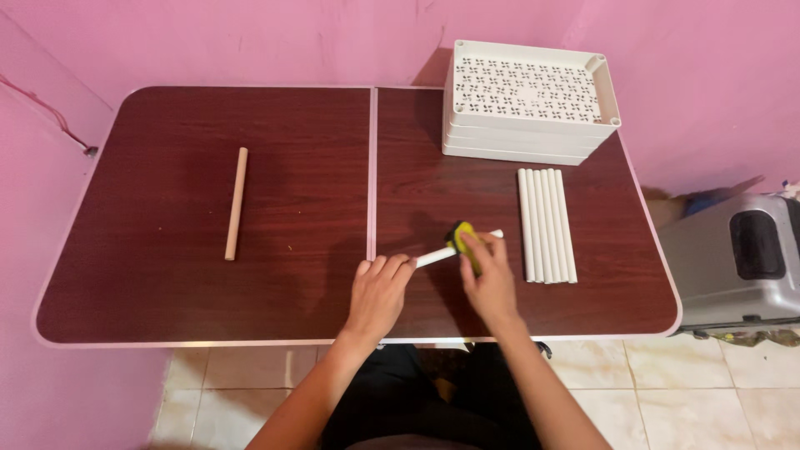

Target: The person sands multiple white cylindrical rods one by one using a yellow sanding block. They hold each rod with the left hand and rub the sanding block along its length, then place the finished rod on the table.

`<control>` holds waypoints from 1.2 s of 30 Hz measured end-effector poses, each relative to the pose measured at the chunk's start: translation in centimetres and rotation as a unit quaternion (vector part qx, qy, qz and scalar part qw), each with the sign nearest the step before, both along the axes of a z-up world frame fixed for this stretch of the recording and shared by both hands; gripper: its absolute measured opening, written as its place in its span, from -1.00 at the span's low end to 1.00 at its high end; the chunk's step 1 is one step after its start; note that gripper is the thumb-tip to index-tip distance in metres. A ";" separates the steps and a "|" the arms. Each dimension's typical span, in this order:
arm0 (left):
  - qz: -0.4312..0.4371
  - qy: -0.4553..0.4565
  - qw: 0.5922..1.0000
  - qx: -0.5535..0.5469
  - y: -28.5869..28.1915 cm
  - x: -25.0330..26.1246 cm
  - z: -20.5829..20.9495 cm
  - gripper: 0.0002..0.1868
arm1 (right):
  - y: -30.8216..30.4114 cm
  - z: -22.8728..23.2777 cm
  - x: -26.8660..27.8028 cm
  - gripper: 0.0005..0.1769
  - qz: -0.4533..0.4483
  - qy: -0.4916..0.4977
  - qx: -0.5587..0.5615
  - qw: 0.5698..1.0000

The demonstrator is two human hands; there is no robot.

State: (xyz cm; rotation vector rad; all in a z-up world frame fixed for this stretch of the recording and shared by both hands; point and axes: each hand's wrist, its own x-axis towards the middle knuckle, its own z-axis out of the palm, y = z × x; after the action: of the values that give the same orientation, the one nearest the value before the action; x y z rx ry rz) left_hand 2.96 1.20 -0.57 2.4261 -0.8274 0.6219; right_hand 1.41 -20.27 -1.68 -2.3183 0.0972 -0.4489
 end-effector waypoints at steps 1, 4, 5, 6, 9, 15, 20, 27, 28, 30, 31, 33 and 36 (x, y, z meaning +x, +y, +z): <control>0.003 -0.006 1.000 0.009 0.7 0.0 -0.2 -0.67 | -0.7 -0.2 0.2 -0.56 -0.003 -0.003 0.000 1.000; 0.027 -0.004 1.000 0.008 2.5 -0.2 -0.8 -0.68 | -3.2 -1.0 2.0 -0.56 0.001 -0.012 -0.004 1.000; 0.028 0.008 1.000 0.008 2.9 -0.3 -1.1 -0.70 | -3.9 -1.4 2.5 -0.56 0.006 -0.008 -0.006 1.000; 0.033 0.019 0.999 0.009 3.4 -0.3 -1.5 -0.72 | -4.4 -1.9 3.1 -0.56 0.016 -0.005 -0.008 1.000; 0.069 0.062 0.995 -0.042 5.1 -0.9 -2.9 -0.77 | -4.5 -3.9 4.3 -0.55 0.007 0.032 0.072 0.997; 0.229 0.187 0.944 -0.147 9.1 -0.3 -5.4 -0.73 | 1.8 -7.8 5.9 -0.54 0.121 -0.037 0.102 0.987; 0.341 0.134 0.928 -0.072 12.8 1.7 -7.5 -0.75 | 7.9 -8.9 6.2 -0.56 0.191 -0.027 0.119 0.974; 0.424 0.051 0.903 -0.047 16.7 6.1 -9.5 -0.78 | 10.7 -8.4 7.8 -0.57 0.208 -0.017 0.100 0.973; 0.427 0.044 0.902 -0.050 17.0 6.7 -9.7 -0.79 | 10.8 -8.4 7.8 -0.56 0.201 -0.010 0.093 0.975; 0.443 0.067 0.893 -0.043 17.1 7.7 -9.8 -0.80 | 10.8 -8.5 7.9 -0.55 0.188 0.000 0.077 0.979; 0.451 0.078 0.888 -0.040 17.1 8.4 -9.8 -0.80 | 10.8 -8.5 8.2 -0.55 0.186 0.006 0.085 0.979; 0.463 0.097 0.881 -0.026 17.1 9.2 -9.6 -0.84 | 10.8 -8.8 8.0 -0.56 0.176 0.026 0.099 0.979; 0.472 0.116 0.874 -0.019 17.4 10.4 -9.4 -0.84 | 10.6 -9.5 7.8 -0.57 0.175 -0.006 0.081 0.981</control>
State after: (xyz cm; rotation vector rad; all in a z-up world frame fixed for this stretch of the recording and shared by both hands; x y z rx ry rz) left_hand 13.31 18.58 -9.92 2.6926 0.5363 0.6256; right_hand 9.23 -9.66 -11.21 -2.1150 -0.2675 -0.2650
